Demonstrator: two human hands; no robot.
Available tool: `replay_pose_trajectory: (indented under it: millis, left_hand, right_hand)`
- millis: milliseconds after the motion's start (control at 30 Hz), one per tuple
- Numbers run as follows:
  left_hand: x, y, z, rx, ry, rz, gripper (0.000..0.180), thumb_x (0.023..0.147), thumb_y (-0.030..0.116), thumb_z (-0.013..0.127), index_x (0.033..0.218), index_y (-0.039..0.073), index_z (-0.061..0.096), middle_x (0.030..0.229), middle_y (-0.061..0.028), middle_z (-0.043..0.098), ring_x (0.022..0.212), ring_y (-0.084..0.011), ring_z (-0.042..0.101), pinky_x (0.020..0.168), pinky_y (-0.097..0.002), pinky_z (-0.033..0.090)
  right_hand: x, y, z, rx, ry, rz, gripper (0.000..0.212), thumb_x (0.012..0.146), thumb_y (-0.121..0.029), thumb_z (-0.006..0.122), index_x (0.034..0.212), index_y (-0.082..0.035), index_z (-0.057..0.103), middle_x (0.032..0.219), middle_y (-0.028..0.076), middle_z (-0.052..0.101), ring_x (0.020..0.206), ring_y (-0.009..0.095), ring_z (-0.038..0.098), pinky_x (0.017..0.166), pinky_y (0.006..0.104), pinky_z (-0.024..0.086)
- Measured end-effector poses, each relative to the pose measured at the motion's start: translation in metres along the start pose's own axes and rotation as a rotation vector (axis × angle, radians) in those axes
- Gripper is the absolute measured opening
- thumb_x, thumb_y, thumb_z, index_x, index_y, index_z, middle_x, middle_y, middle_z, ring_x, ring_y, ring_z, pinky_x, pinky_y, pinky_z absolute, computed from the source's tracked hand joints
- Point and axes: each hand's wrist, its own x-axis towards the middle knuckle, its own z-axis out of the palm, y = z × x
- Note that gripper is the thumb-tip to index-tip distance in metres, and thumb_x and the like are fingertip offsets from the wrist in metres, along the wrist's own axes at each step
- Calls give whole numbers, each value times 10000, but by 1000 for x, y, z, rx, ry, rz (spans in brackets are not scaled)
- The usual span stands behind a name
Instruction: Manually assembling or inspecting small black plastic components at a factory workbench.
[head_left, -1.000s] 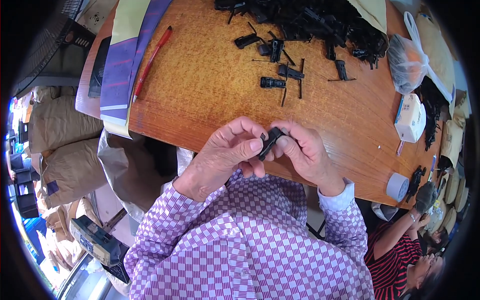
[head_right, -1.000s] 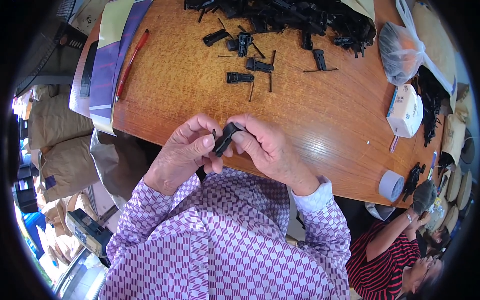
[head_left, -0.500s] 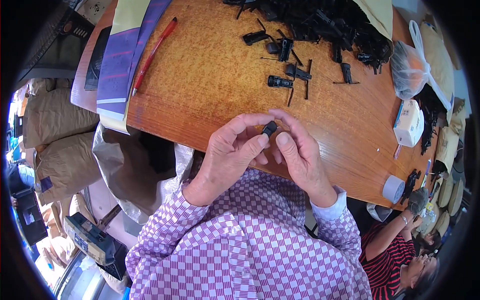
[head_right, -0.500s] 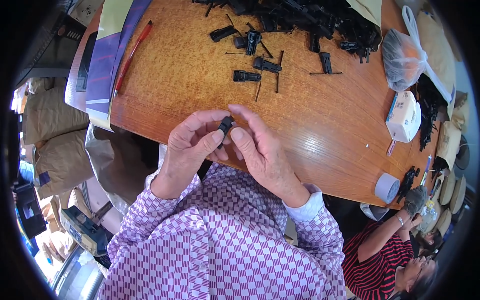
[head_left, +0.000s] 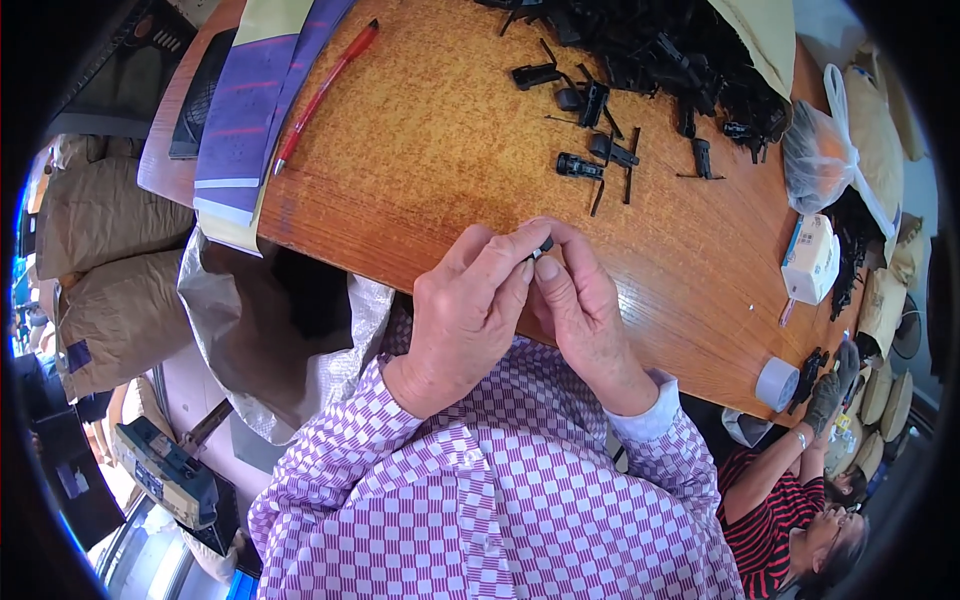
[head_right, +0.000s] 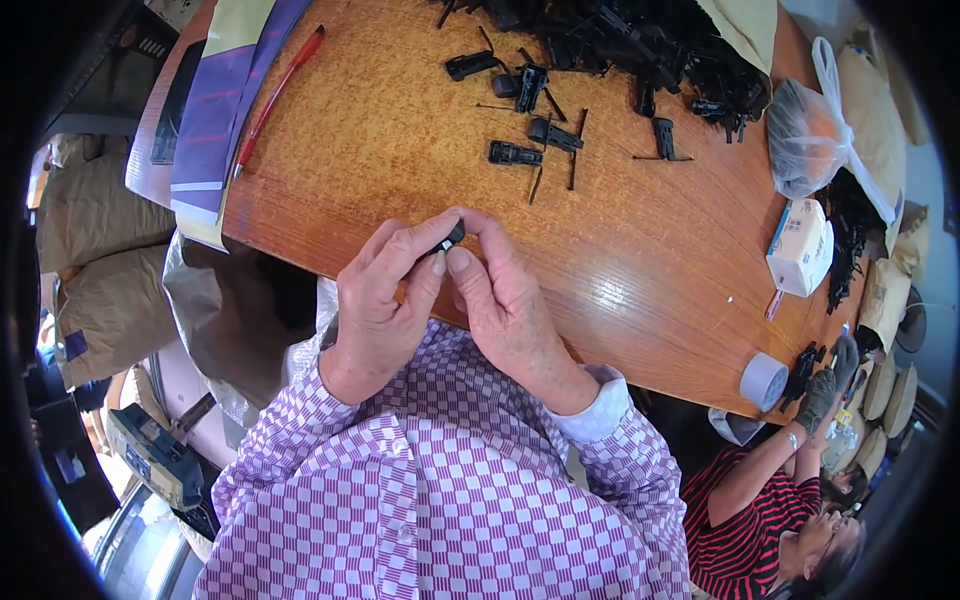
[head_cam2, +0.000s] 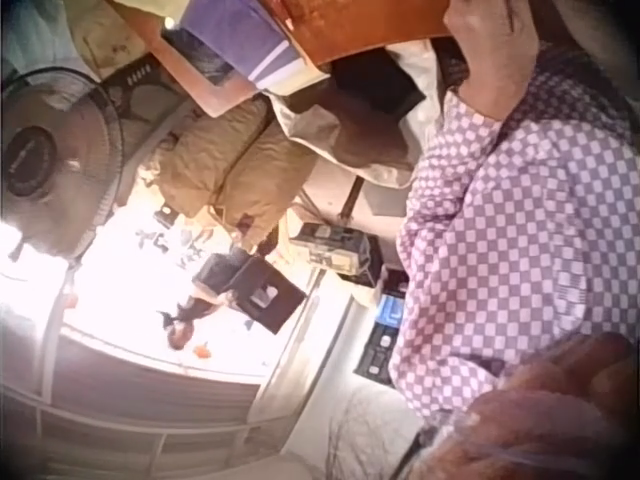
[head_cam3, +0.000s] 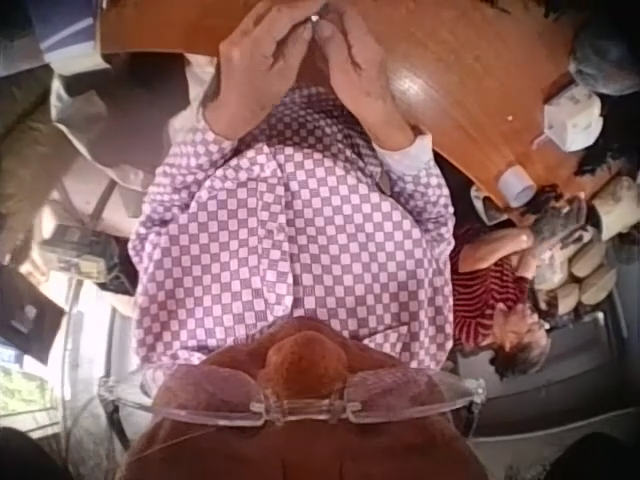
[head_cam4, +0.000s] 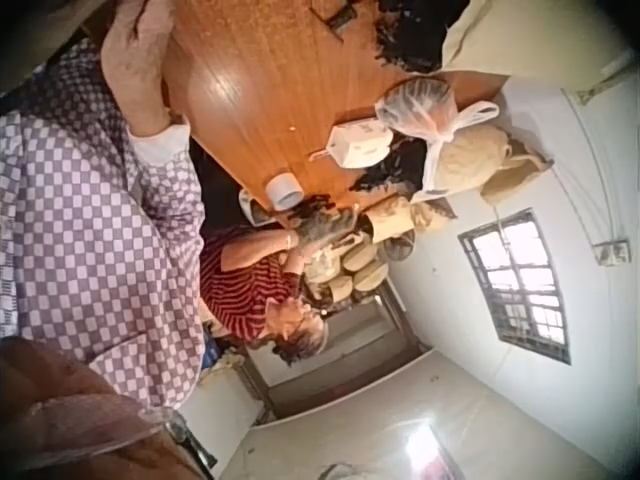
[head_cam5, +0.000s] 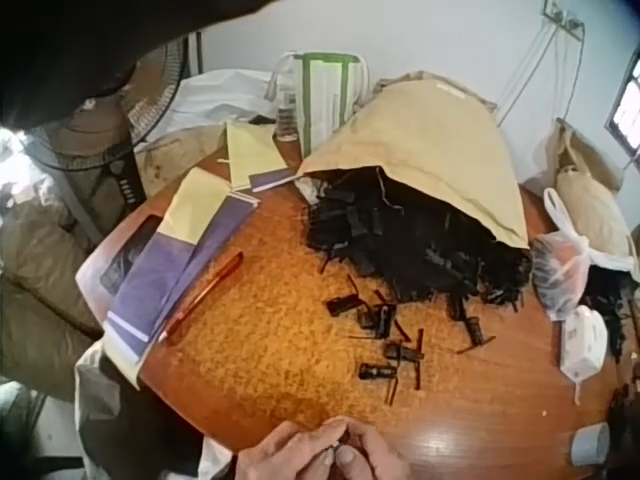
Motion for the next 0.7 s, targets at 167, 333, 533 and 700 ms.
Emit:
replay_pose_trajectory:
  millis: [167, 333, 533, 700]
  left_hand:
    - [1, 0, 1, 130, 37, 58, 305, 829, -63, 602, 1115, 35, 639, 792, -110, 582, 636, -201, 577, 547, -273, 456]
    - [8, -7, 5, 123, -29, 44, 317, 839, -64, 588, 1139, 36, 607, 820, -105, 598, 649, -160, 584, 565, -246, 459]
    - [14, 11, -7, -454, -101, -325, 335, 965, 73, 487, 1295, 80, 433, 943, -81, 640, 828, -136, 642, 660, -252, 501]
    - [15, 14, -9, -870, -123, -574, 385, 989, 167, 467, 1354, 84, 378, 997, -126, 638, 797, -173, 661, 625, -202, 493]
  right_hand:
    - [6, 9, 1, 74, 25, 13, 324, 1005, -208, 457, 1277, -34, 459, 839, -69, 496, 667, 14, 424, 569, 154, 357]
    - [9, 6, -11, 140, -28, 98, 324, 994, -177, 478, 1284, -34, 455, 802, -40, 495, 673, 32, 449, 581, 175, 385]
    - [5, -1, -30, -178, -14, -150, 270, 977, -152, 512, 1215, -26, 489, 797, -13, 530, 643, 38, 466, 551, 180, 377]
    - [-2, -4, -38, 116, -32, -101, 178, 962, -134, 537, 1108, -32, 525, 778, -9, 560, 562, 21, 446, 464, 153, 340]
